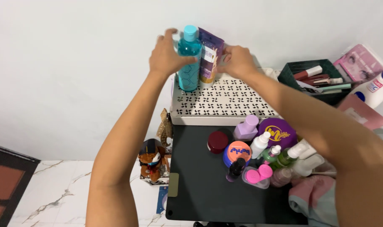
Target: Organizing various cosmetic bottles, tubes, and jars into a storage tray
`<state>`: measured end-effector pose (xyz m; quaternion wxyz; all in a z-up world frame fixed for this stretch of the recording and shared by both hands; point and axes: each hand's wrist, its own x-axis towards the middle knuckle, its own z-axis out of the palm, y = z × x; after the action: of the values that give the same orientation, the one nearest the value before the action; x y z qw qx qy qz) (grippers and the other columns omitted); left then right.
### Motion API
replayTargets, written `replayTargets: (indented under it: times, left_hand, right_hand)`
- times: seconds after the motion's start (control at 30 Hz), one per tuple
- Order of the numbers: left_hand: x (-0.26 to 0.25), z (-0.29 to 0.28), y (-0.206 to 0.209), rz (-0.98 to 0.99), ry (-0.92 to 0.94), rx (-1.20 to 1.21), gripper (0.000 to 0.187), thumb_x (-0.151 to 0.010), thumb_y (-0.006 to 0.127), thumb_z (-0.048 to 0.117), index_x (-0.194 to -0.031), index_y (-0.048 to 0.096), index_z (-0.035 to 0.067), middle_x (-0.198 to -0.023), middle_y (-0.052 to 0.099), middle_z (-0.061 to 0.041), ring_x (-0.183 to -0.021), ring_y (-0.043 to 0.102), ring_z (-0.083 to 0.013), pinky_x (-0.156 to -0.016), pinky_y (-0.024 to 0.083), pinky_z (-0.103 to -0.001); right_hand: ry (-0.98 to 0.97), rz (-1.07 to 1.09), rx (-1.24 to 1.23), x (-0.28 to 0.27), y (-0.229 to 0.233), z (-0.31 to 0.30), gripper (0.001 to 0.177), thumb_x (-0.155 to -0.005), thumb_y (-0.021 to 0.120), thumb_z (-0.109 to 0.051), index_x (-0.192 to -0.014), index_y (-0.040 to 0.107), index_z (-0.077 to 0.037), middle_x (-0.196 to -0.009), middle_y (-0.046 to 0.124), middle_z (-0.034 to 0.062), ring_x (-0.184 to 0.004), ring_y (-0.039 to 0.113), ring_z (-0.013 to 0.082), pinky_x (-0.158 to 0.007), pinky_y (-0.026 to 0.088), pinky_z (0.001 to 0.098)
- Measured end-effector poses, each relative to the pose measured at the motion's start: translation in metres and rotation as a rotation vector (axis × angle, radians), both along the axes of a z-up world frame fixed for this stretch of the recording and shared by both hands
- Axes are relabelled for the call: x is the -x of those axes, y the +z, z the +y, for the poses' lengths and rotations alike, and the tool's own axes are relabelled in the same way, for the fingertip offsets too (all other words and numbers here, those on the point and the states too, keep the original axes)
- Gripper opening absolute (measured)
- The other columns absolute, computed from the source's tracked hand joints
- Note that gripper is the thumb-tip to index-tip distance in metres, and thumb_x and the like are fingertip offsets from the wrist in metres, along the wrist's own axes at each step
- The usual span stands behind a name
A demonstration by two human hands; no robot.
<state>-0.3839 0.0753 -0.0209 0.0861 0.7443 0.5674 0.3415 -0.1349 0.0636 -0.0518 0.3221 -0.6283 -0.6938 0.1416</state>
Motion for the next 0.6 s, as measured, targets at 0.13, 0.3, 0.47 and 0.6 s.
replayTargets:
  times: [0.13, 0.3, 0.47, 0.6]
  left_hand:
    - [-0.004, -0.018, 0.024, -0.393, 0.051, -0.361, 0.077, -0.085, 0.089, 0.039, -0.145, 0.049, 0.011, -0.139, 0.047, -0.021, -0.126, 0.053, -0.0354, -0.104, 0.047, -0.044]
    - [-0.075, -0.011, 0.046, -0.777, -0.154, -0.724, 0.068, -0.111, 0.077, 0.028, -0.156, 0.031, 0.005, -0.155, 0.023, -0.023, -0.143, 0.023, -0.0343, -0.120, 0.032, -0.040]
    - [-0.235, -0.060, 0.067, -0.373, -0.523, -0.745, 0.083, -0.093, 0.089, 0.042, -0.152, 0.043, 0.006, -0.157, 0.045, -0.025, -0.151, 0.037, -0.0421, -0.129, 0.031, -0.051]
    - [-0.327, -0.114, 0.079, 0.020, -0.720, -0.294, 0.059, -0.082, 0.085, 0.038, -0.131, 0.060, 0.019, -0.130, 0.067, -0.005, -0.128, 0.061, -0.0278, -0.105, 0.048, -0.043]
  right_hand:
    - [-0.012, -0.464, 0.035, -0.044, 0.065, -0.032, 0.063, -0.073, 0.088, -0.045, -0.126, 0.071, -0.017, -0.112, 0.076, 0.0076, -0.104, 0.070, 0.0273, -0.090, 0.054, 0.0438]
    - [-0.189, -0.693, 0.073, -0.167, 0.132, -0.070, 0.055, -0.084, 0.080, -0.051, -0.129, 0.073, -0.021, -0.115, 0.077, 0.0079, -0.106, 0.070, 0.0326, -0.092, 0.052, 0.0501]
    - [-0.291, -0.575, -0.084, -0.302, 0.136, -0.107, 0.054, -0.096, 0.074, -0.044, -0.134, 0.069, -0.005, -0.111, 0.074, 0.0165, -0.093, 0.071, 0.0364, -0.083, 0.056, 0.0491]
    - [-0.327, -0.600, 0.051, -0.322, 0.126, -0.153, 0.068, -0.085, 0.081, -0.046, -0.138, 0.067, -0.007, -0.115, 0.073, 0.0179, -0.095, 0.072, 0.0367, -0.082, 0.058, 0.0483]
